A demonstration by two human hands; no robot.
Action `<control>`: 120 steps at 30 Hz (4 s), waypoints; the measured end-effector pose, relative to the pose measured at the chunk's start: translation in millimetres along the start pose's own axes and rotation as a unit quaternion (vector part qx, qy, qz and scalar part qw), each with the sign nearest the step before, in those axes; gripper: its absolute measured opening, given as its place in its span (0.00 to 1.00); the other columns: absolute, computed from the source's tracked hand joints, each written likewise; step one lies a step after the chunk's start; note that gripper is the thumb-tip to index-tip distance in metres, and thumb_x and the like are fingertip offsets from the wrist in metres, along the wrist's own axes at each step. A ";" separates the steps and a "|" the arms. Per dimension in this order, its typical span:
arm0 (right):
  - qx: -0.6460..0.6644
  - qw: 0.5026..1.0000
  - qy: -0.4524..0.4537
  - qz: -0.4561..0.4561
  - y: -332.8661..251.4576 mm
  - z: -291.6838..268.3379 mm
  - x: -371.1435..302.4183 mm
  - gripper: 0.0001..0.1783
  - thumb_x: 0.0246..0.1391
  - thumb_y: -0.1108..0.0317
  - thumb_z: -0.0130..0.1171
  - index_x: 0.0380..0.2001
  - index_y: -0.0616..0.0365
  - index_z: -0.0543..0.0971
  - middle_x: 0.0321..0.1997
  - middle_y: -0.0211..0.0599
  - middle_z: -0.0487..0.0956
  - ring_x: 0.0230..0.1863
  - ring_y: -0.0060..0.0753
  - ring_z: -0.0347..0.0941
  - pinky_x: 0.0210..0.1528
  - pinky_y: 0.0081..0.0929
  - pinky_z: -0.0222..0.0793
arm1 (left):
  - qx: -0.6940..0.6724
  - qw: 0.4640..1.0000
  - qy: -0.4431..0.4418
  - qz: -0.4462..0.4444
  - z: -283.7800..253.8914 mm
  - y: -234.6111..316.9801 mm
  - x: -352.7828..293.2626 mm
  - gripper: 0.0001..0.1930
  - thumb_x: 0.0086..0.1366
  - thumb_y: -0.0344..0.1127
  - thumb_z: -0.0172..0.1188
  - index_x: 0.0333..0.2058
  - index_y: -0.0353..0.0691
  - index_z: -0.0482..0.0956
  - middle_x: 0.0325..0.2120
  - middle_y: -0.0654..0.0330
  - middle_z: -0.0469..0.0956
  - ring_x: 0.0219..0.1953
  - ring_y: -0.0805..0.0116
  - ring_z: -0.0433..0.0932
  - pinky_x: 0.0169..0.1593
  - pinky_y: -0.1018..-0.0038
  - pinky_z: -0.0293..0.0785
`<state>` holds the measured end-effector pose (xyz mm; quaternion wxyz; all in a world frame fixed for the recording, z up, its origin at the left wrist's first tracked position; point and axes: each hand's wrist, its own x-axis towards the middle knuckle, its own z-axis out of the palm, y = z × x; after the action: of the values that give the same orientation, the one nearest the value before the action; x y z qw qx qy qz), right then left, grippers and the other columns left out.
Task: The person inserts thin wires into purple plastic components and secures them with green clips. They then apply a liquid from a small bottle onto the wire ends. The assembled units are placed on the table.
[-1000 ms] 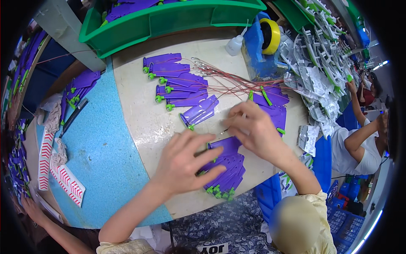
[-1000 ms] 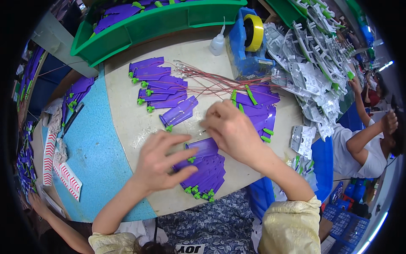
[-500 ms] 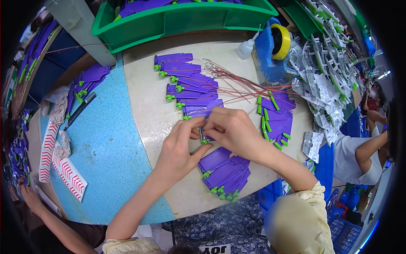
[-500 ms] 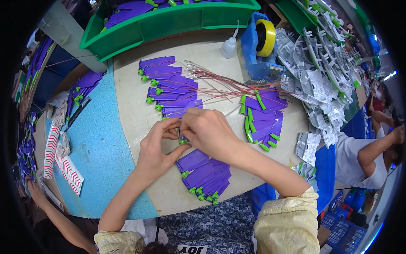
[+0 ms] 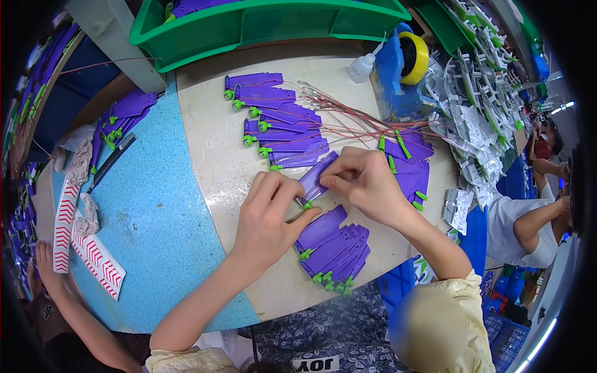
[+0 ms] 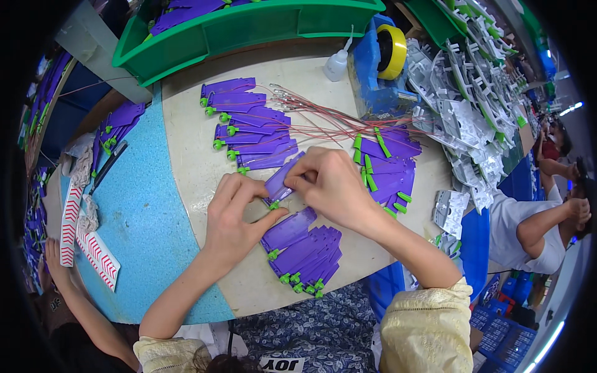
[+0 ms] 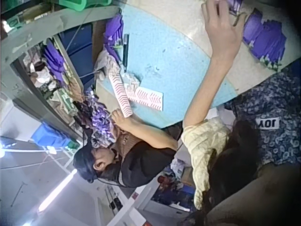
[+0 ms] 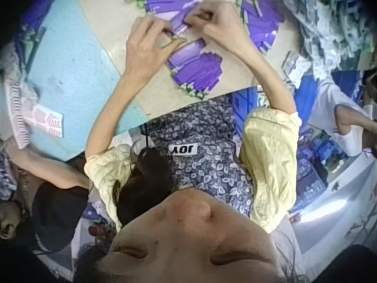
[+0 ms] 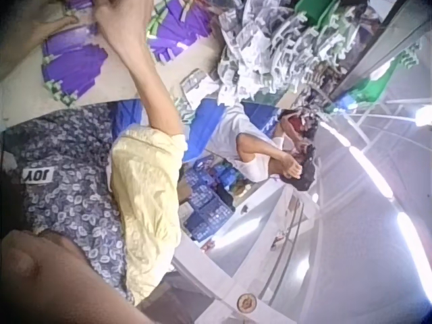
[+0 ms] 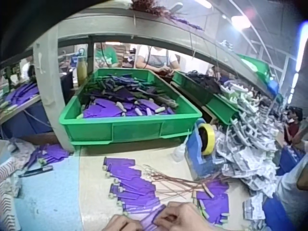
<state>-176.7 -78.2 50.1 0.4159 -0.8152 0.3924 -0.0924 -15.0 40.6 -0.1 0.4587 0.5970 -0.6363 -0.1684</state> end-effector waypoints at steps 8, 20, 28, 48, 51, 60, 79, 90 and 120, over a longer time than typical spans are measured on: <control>-0.057 0.991 0.119 0.014 9.1 3.0 -9.7 0.06 0.47 0.73 0.68 0.29 0.63 0.81 0.24 0.43 0.80 0.24 0.44 0.78 0.29 0.39 0.70 | 0.049 0.975 -0.114 0.186 -6.7 -16.4 25.1 0.15 0.49 0.39 0.75 0.30 0.39 0.79 0.42 0.63 0.82 0.40 0.62 0.76 0.40 0.71 0.78; 0.177 0.927 0.307 0.121 58.5 -154.9 24.5 0.18 0.53 0.57 0.68 0.23 0.63 0.83 0.16 0.29 0.74 0.16 0.22 0.67 0.20 0.25 0.61 | 0.033 0.980 -0.140 0.139 -3.0 -9.9 25.2 0.43 0.48 0.32 0.78 0.63 0.39 0.67 0.43 0.56 0.86 0.41 0.57 0.77 0.46 0.64 0.78; -0.010 0.958 0.201 0.207 65.3 -137.4 3.4 0.11 0.53 0.66 0.66 0.23 0.63 0.83 0.13 0.23 0.70 0.13 0.12 0.56 0.16 0.20 0.48 | 0.026 0.981 -0.139 0.136 -6.9 -7.4 28.0 0.46 0.49 0.35 0.79 0.65 0.37 0.63 0.44 0.55 0.86 0.43 0.55 0.78 0.50 0.63 0.76; -0.069 0.986 0.104 -0.110 15.5 13.0 -38.2 0.13 0.58 0.72 0.62 0.44 0.66 0.84 0.29 0.47 0.81 0.25 0.43 0.78 0.29 0.39 0.72 | 0.094 0.985 -0.043 0.135 4.3 -6.4 1.7 0.22 0.52 0.32 0.73 0.47 0.35 0.82 0.41 0.52 0.76 0.42 0.59 0.76 0.39 0.69 0.77; -0.056 0.973 0.217 -0.047 3.2 -5.8 -17.4 0.11 0.55 0.71 0.65 0.38 0.68 0.83 0.26 0.47 0.81 0.24 0.42 0.80 0.28 0.40 0.73 | 0.125 0.983 -0.086 0.100 -2.1 0.2 6.8 0.24 0.53 0.33 0.73 0.50 0.36 0.81 0.43 0.51 0.74 0.43 0.57 0.75 0.43 0.66 0.76; 0.074 0.967 -0.220 0.102 -25.1 -6.8 34.0 0.07 0.39 0.81 0.54 0.14 0.73 0.78 0.16 0.54 0.80 0.16 0.40 0.81 0.21 0.32 0.78 | -0.043 0.996 -0.072 0.012 3.4 -6.4 8.4 0.38 0.49 0.26 0.76 0.58 0.31 0.66 0.45 0.46 0.73 0.47 0.47 0.74 0.51 0.59 0.73; -0.013 0.937 0.232 -0.260 -4.7 -32.6 103.5 0.06 0.47 0.75 0.65 0.29 0.66 0.80 0.26 0.43 0.79 0.28 0.45 0.79 0.34 0.36 0.75 | 0.138 0.988 -0.007 0.061 -5.2 13.3 -5.8 0.13 0.50 0.25 0.69 0.37 0.39 0.86 0.43 0.55 0.79 0.43 0.55 0.76 0.44 0.64 0.77; -0.022 0.993 0.018 -0.112 1.2 9.7 -4.8 0.03 0.45 0.74 0.67 0.26 0.61 0.84 0.26 0.45 0.79 0.27 0.46 0.77 0.30 0.38 0.72 | -0.109 0.992 -0.041 -0.045 5.6 3.5 -0.7 0.38 0.48 0.23 0.78 0.59 0.34 0.71 0.45 0.51 0.81 0.40 0.62 0.83 0.45 0.69 0.83; -0.018 0.995 0.094 -0.036 12.1 6.2 -15.4 0.04 0.44 0.76 0.68 0.24 0.66 0.82 0.24 0.46 0.77 0.30 0.44 0.75 0.34 0.39 0.70 | 0.060 0.997 -0.018 0.037 7.2 12.3 3.1 0.17 0.44 0.34 0.80 0.30 0.36 0.81 0.31 0.59 0.75 0.36 0.62 0.76 0.35 0.70 0.76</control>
<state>-191.0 -67.6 39.7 0.3585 -0.8238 0.4020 -0.1766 -27.7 38.2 6.7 0.4167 0.5964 -0.6749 -0.1234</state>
